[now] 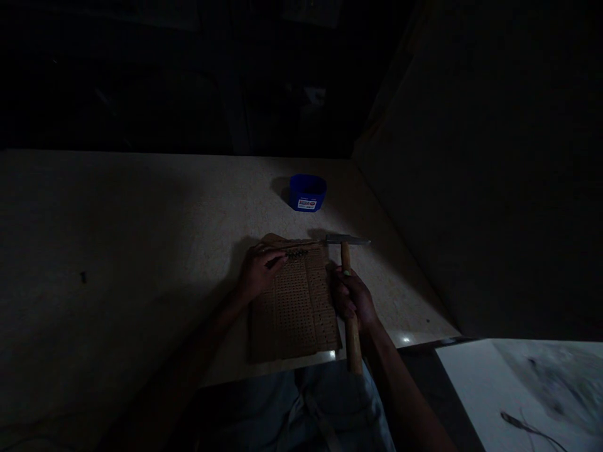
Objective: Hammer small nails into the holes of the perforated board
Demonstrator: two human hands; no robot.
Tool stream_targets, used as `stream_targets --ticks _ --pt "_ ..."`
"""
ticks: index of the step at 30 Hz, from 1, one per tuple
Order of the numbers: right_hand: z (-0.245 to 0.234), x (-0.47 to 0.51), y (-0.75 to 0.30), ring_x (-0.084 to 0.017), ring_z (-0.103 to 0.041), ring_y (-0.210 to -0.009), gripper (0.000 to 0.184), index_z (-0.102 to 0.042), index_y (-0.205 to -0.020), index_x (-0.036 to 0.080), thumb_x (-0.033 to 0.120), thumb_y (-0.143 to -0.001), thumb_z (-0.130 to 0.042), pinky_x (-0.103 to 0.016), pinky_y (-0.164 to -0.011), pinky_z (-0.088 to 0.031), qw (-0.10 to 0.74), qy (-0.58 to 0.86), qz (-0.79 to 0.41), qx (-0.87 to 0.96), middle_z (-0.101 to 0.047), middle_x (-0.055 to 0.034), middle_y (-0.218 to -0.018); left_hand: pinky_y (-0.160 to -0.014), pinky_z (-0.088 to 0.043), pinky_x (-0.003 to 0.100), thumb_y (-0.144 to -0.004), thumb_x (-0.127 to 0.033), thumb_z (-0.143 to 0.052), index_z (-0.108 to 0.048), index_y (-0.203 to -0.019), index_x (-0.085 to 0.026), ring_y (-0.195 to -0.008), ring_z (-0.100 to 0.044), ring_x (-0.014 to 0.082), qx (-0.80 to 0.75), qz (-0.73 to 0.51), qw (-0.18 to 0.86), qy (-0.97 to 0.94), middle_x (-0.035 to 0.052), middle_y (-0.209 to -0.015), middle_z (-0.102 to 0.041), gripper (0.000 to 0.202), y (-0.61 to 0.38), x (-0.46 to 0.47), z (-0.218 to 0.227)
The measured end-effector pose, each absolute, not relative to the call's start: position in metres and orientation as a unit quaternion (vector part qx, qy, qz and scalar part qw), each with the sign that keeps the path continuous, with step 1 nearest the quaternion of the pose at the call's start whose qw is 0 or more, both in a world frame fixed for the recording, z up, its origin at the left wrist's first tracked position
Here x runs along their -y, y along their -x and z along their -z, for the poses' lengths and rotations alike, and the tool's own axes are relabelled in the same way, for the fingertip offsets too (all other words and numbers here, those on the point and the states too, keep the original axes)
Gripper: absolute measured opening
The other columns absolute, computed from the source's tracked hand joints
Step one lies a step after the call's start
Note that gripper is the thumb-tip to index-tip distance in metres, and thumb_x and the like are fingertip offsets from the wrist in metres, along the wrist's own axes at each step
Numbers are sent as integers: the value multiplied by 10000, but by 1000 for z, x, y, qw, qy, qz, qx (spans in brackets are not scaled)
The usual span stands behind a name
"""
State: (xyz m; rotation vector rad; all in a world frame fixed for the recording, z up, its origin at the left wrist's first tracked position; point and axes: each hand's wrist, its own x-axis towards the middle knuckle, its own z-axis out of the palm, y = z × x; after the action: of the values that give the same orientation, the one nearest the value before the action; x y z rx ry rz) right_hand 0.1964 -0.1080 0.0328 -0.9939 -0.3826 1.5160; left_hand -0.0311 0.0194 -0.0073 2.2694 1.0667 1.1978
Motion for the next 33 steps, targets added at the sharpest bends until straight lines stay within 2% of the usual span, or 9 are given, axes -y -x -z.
stream_targets --ticks 11,17,21,23,27,29,33 --pt "-34 108 -195 -22 -200 -267 345 -512 -961 227 359 -770 -767 -123 -221 -205 601 449 -632 194 -411 157 -485 -850 -511 397 -925 -333 -673 -780 -929 -253 -888 -650 206 -374 -410 148 -818 34 -897 -738 134 34 -20 11" --pt "-39 112 -190 -33 -228 -278 384 -501 -968 239 470 -798 -758 -135 -250 -220 580 488 -602 252 -385 161 -483 -857 -511 411 -945 -337 -644 -778 -930 -248 -916 -638 216 -382 -388 135 -828 43 -903 -733 162 34 -19 10" --pt "-62 122 -187 -49 -254 -304 390 -515 -973 236 600 -892 -629 -161 -269 -210 522 526 -587 326 -377 138 -513 -864 -511 415 -945 -337 -645 -778 -921 -249 -931 -631 220 -385 -378 120 -833 43 -916 -733 162 33 -18 7" --pt "-80 128 -185 -60 -297 -337 393 -540 -979 227 618 -941 -549 -179 -292 -232 475 557 -562 386 -410 111 -562 -869 -508 419 -944 -326 -645 -777 -925 -246 -935 -628 222 -382 -379 121 -834 46 -926 -736 156 33 -17 5" --pt "-112 133 -180 -127 -544 -614 370 -606 -971 207 549 -1009 -471 -225 -519 -418 372 588 -458 554 -586 15 -760 -879 -506 424 -935 -264 -644 -783 -948 -246 -947 -628 227 -382 -361 136 -840 50 -937 -735 141 34 -17 3" --pt "-120 130 -176 -160 -583 -710 376 -620 -1011 206 527 -1032 -425 -257 -607 -432 334 585 -425 605 -625 -6 -806 -893 -504 428 -923 -237 -648 -787 -954 -245 -962 -628 234 -388 -345 140 -843 53 -944 -735 143 35 -17 3" --pt "-117 118 -167 -188 -598 -706 378 -604 -1047 207 512 -1042 -381 -282 -617 -405 296 597 -397 631 -648 -18 -794 -907 -502 423 -897 -221 -666 -790 -901 -230 -976 -631 238 -399 -340 131 -842 58 -959 -738 125 34 -18 5"
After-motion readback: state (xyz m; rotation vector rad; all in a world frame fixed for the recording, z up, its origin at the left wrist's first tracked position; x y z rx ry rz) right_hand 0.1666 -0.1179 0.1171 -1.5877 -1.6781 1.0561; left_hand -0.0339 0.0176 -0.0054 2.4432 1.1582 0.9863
